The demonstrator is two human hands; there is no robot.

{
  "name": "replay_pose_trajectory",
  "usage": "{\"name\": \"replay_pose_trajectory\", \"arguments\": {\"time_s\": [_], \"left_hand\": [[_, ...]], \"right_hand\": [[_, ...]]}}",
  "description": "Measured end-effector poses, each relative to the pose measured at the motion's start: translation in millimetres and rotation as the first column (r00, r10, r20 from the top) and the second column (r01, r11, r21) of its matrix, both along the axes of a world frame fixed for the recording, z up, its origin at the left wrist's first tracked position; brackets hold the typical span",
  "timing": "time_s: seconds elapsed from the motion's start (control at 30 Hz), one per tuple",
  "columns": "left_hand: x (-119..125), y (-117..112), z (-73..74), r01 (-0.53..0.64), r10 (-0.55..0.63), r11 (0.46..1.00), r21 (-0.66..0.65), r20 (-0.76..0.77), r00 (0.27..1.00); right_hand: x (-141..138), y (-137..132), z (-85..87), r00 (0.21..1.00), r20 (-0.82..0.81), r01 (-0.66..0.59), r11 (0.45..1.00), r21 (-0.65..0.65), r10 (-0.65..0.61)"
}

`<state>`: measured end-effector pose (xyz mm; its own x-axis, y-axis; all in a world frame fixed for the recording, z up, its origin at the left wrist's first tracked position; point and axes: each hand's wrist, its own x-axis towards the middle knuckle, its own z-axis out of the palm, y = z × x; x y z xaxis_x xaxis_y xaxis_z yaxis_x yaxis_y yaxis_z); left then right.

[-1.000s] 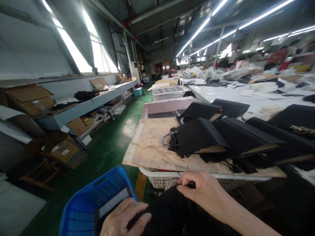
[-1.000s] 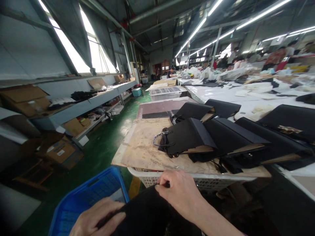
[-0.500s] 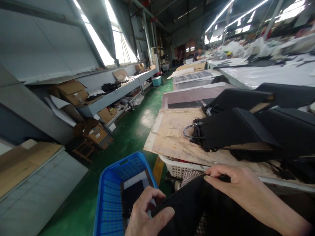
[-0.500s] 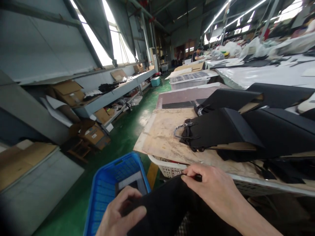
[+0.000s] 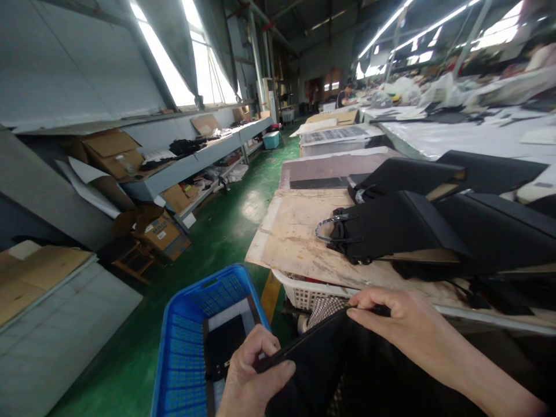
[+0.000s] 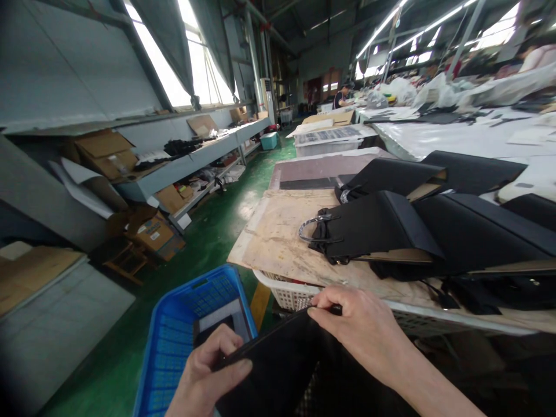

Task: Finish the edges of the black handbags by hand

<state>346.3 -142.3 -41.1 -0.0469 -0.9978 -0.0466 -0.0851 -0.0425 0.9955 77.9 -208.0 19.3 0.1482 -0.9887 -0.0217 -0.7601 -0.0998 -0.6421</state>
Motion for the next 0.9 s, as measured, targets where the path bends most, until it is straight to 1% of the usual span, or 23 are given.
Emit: {"name": "replay_pose_trajectory", "arguments": {"time_s": [0.1, 0.17, 0.23, 0.33, 0.4, 0.47, 0.53, 0.6, 0.63, 0.7, 0.73, 0.8, 0.83, 0.9], "left_hand": [[8, -6, 1.1, 0.083, -0.078, 0.983, 0.162, -0.037, 0.996], [12, -13, 8.7, 0.151, -0.158, 0.969, 0.195, 0.020, 0.987], [13, -20, 20.4, 0.205, -0.229, 0.967, 0.153, 0.155, 0.961], [6, -30, 37.0, 0.271, -0.276, 0.960, 0.072, 0.402, 0.873], [0, -34, 42.1, 0.322, -0.269, 0.947, -0.007, 0.531, 0.804], [-4, -35, 41.4, 0.375, -0.244, 0.922, -0.095, 0.610, 0.754], [-7, -34, 37.0, 0.383, -0.195, 0.908, -0.169, 0.637, 0.746], [-9, -32, 32.6, 0.347, -0.147, 0.915, -0.207, 0.629, 0.763], [-10, -31, 31.5, 0.328, -0.139, 0.923, -0.201, 0.623, 0.770], [-11, -33, 32.9, 0.327, -0.178, 0.935, -0.138, 0.615, 0.768], [-12, -35, 35.6, 0.339, -0.211, 0.936, -0.095, 0.617, 0.758], [-17, -43, 44.3, 0.389, -0.285, 0.921, -0.030, 0.627, 0.724], [-21, -47, 49.6, 0.421, -0.317, 0.907, -0.014, 0.636, 0.704], [-31, -56, 60.0, 0.488, -0.353, 0.873, -0.024, 0.659, 0.664]], "right_hand": [[6, 1, 5.1, 1.000, -0.028, -0.006, 1.000, -0.014, 0.005], [11, 2, 9.0, 0.998, -0.059, -0.007, 1.000, -0.016, 0.006], [14, 2, 12.2, 0.997, -0.078, -0.005, 1.000, -0.016, 0.004], [16, 4, 14.6, 0.996, -0.085, 0.015, 1.000, -0.018, -0.017], [16, 5, 14.9, 0.996, -0.082, 0.025, 0.999, -0.022, -0.027], [14, 5, 14.8, 0.997, -0.072, 0.024, 0.999, -0.024, -0.025], [13, 5, 14.5, 0.998, -0.057, 0.019, 1.000, -0.021, -0.020], [12, 6, 13.7, 0.999, -0.042, 0.012, 1.000, -0.019, -0.012], [11, 6, 13.2, 0.999, -0.039, 0.008, 1.000, -0.019, -0.009], [10, 7, 11.9, 0.999, -0.045, 0.005, 1.000, -0.026, -0.006], [9, 7, 11.2, 0.999, -0.052, 0.006, 0.999, -0.035, -0.008], [8, 8, 10.1, 0.998, -0.058, 0.014, 0.999, -0.050, -0.017], [8, 9, 9.6, 0.998, -0.056, 0.017, 0.998, -0.058, -0.020], [8, 10, 9.0, 0.998, -0.051, 0.024, 0.997, -0.067, -0.027]]}}
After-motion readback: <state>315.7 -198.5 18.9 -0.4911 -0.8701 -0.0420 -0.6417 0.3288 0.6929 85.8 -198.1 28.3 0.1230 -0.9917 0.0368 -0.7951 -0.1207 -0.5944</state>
